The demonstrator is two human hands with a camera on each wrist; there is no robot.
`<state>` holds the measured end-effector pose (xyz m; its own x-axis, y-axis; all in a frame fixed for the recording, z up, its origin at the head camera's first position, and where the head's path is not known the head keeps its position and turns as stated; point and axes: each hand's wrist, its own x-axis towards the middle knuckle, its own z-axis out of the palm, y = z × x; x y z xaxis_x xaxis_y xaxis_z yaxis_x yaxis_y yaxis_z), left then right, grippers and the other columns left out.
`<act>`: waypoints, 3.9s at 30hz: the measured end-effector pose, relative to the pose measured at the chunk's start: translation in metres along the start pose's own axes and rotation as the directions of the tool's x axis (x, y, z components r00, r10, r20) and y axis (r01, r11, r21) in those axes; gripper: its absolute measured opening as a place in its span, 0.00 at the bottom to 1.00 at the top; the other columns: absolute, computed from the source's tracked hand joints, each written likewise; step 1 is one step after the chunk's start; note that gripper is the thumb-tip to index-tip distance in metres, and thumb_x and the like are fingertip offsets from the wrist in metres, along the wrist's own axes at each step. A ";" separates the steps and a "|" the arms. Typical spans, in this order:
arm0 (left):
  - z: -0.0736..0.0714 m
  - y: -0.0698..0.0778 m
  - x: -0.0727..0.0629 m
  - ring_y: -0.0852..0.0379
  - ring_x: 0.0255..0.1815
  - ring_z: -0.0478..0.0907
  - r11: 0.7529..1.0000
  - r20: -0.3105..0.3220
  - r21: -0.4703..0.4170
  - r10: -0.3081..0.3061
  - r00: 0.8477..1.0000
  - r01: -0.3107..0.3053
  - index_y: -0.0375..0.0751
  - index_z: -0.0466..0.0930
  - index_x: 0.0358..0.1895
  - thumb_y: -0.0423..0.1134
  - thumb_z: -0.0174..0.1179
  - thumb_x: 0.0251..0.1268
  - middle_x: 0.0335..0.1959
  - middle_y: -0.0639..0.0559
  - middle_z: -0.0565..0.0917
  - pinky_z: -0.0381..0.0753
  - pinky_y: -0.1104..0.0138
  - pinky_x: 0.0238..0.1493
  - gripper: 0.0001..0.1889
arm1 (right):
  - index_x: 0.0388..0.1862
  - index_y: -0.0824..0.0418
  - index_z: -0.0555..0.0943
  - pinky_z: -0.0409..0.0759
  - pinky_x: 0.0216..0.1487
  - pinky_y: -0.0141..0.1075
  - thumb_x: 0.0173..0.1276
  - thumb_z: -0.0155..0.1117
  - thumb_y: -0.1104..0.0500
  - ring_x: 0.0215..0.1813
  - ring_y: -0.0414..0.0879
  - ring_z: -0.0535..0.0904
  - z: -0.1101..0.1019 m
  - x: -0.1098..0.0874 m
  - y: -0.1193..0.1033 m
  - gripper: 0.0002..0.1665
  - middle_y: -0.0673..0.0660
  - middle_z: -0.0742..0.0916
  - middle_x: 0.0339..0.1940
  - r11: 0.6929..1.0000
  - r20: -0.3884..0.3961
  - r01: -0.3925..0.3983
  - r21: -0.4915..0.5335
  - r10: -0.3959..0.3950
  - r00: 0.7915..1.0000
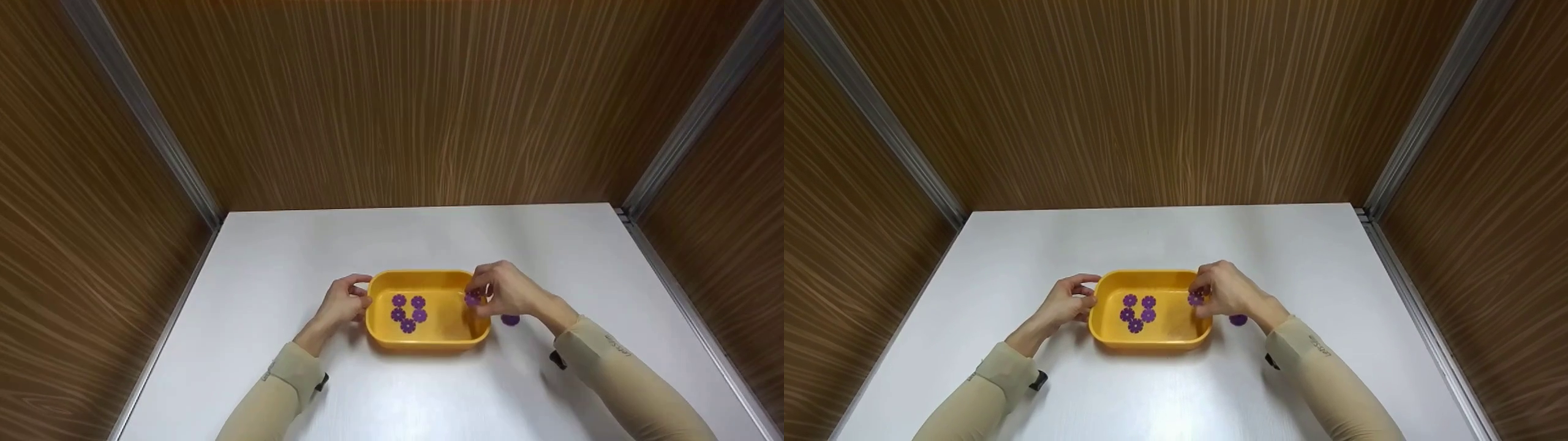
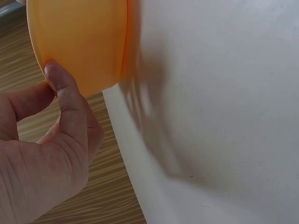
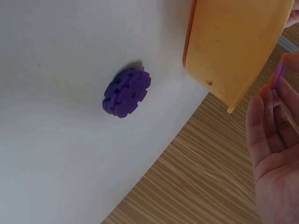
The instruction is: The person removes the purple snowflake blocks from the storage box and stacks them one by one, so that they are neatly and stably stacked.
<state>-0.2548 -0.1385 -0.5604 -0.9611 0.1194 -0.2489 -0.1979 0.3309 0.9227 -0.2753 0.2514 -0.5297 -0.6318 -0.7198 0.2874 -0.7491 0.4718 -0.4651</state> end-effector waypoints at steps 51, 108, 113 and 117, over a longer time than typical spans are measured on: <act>0.001 -0.001 -0.004 0.56 0.31 0.80 1.000 -0.007 0.013 -0.005 1.000 0.005 0.43 0.84 0.73 0.27 0.66 0.71 0.45 0.47 0.82 0.93 0.62 0.36 0.28 | 0.39 0.59 0.95 0.91 0.34 0.34 0.50 0.86 0.64 0.32 0.40 0.85 -0.005 -0.061 0.018 0.15 0.51 0.92 0.31 0.993 -0.109 -0.115 -0.032 0.111 0.988; 0.001 -0.002 -0.004 0.55 0.31 0.80 1.000 0.007 0.010 0.002 1.000 -0.002 0.43 0.82 0.74 0.27 0.66 0.71 0.46 0.47 0.82 0.94 0.61 0.35 0.29 | 0.41 0.59 0.96 0.86 0.38 0.28 0.52 0.86 0.61 0.35 0.39 0.84 0.012 -0.089 0.039 0.16 0.52 0.92 0.33 0.945 -0.008 -0.322 -0.051 0.322 0.947; 0.002 -0.002 -0.004 0.56 0.31 0.80 1.000 0.005 0.007 0.014 1.000 -0.014 0.42 0.82 0.74 0.27 0.66 0.71 0.45 0.47 0.81 0.93 0.62 0.34 0.29 | 0.43 0.60 0.96 0.87 0.40 0.29 0.54 0.86 0.61 0.35 0.39 0.83 0.012 -0.088 0.037 0.16 0.52 0.92 0.35 0.938 -0.001 -0.342 -0.054 0.342 0.940; 0.001 -0.002 -0.004 0.57 0.29 0.79 1.000 0.007 -0.013 0.015 1.000 -0.014 0.41 0.83 0.74 0.26 0.66 0.70 0.44 0.48 0.80 0.93 0.62 0.34 0.29 | 0.42 0.59 0.96 0.87 0.40 0.28 0.54 0.86 0.60 0.35 0.37 0.82 0.012 -0.087 0.037 0.15 0.51 0.92 0.34 0.935 0.000 -0.352 -0.048 0.352 0.936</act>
<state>-0.2504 -0.1383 -0.5616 -0.9625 0.1308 -0.2376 -0.1864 0.3174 0.9298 -0.2455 0.3252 -0.5820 -0.8551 -0.5077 0.1051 -0.4876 0.7186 -0.4959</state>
